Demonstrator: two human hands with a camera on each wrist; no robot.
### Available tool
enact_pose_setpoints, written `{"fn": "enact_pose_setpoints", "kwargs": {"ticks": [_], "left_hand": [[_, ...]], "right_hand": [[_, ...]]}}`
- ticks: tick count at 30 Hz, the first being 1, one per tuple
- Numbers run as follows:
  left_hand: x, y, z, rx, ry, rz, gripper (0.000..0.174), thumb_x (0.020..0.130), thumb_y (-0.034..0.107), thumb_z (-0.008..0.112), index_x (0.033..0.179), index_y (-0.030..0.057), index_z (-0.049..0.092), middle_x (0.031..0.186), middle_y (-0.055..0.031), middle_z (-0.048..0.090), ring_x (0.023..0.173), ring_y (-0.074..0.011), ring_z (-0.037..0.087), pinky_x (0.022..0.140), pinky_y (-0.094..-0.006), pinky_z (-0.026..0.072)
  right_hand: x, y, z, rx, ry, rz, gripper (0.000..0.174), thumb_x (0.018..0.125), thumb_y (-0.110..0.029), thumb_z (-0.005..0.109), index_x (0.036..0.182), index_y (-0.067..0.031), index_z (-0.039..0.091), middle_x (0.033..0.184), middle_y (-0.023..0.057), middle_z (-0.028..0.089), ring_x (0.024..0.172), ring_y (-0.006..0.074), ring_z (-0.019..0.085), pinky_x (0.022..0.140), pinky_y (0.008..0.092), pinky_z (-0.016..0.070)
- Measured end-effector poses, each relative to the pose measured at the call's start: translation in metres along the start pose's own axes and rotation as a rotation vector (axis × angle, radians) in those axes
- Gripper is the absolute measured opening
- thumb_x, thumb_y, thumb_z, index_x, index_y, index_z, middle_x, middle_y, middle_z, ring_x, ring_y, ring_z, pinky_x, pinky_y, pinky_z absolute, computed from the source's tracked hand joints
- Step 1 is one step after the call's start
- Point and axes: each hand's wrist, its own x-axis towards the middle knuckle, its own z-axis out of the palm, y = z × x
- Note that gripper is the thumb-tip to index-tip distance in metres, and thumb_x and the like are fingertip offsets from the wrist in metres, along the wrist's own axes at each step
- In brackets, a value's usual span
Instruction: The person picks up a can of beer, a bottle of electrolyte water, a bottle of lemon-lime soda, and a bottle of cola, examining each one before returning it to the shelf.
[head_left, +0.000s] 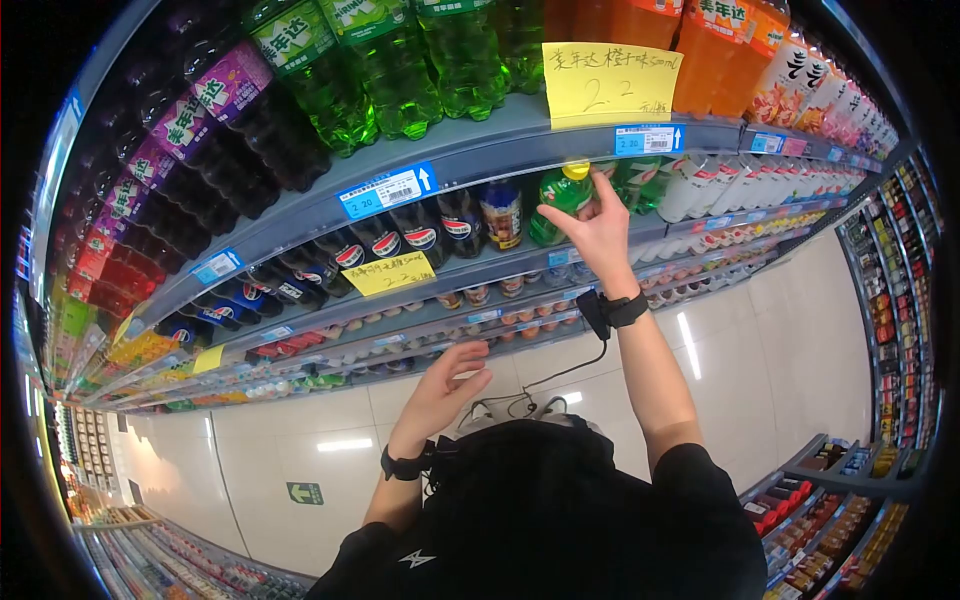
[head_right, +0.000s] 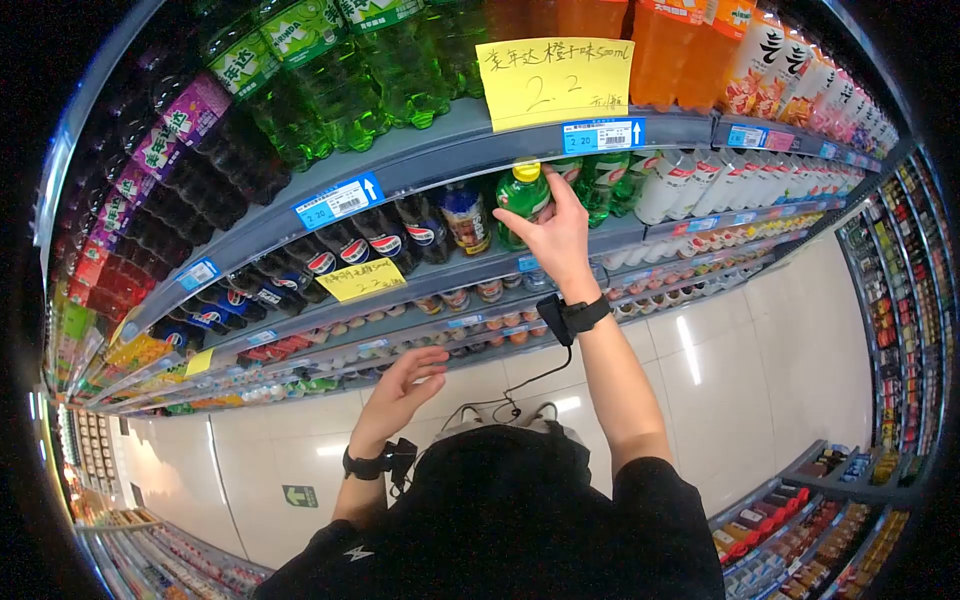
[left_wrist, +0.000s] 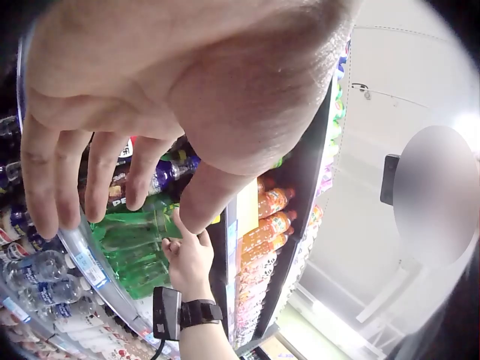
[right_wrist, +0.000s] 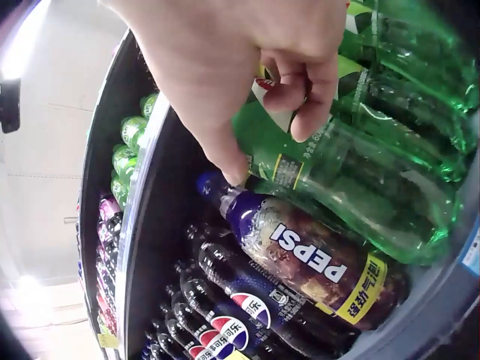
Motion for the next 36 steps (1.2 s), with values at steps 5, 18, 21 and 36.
{"fn": "enact_pose_setpoints", "kwargs": {"ticks": [5, 18, 21, 36], "left_hand": [[-0.001, 0.003, 0.001, -0.006, 0.002, -0.007, 0.043, 0.095, 0.017, 0.067, 0.133, 0.0051, 0.051, 0.131, -0.0064, 0.058, 0.117, -0.0177, 0.056, 0.092, -0.0308, 0.0493], [-0.001, 0.005, 0.009, 0.047, -0.042, -0.023, 0.037, 0.096, 0.010, 0.063, 0.131, 0.0040, 0.053, 0.131, -0.0073, 0.058, 0.120, -0.0185, 0.057, 0.095, -0.0303, 0.0486], [-0.002, 0.004, 0.011, 0.054, -0.052, -0.010, 0.036, 0.096, 0.010, 0.063, 0.130, 0.0037, 0.054, 0.130, -0.0071, 0.059, 0.119, -0.0180, 0.057, 0.094, -0.0296, 0.0491], [-0.010, -0.003, 0.012, 0.111, -0.057, -0.009, 0.040, 0.094, 0.021, 0.068, 0.129, 0.0058, 0.056, 0.128, -0.0076, 0.060, 0.117, -0.0209, 0.058, 0.093, -0.0339, 0.0495]], "right_hand": [[0.009, 0.004, 0.013, -0.045, 0.112, -0.142, 0.076, 0.065, -0.029, 0.090, 0.127, -0.0004, 0.056, 0.110, 0.0187, 0.064, 0.102, 0.0350, 0.063, 0.086, 0.0422, 0.0510], [0.011, -0.005, 0.020, -0.327, 0.084, -0.108, 0.078, 0.072, -0.030, 0.081, 0.137, -0.0040, 0.045, 0.099, 0.0236, 0.060, 0.093, 0.0435, 0.060, 0.080, 0.0482, 0.0516], [0.006, -0.005, 0.020, -0.316, 0.045, -0.050, 0.080, 0.073, -0.030, 0.080, 0.139, -0.0042, 0.044, 0.099, 0.0218, 0.059, 0.088, 0.0399, 0.062, 0.076, 0.0472, 0.0525], [-0.025, 0.033, 0.022, -0.070, 0.094, 0.043, 0.066, 0.079, -0.021, 0.079, 0.132, 0.0056, 0.049, 0.112, 0.0204, 0.061, 0.070, 0.0233, 0.066, 0.071, 0.0364, 0.0537]]}}
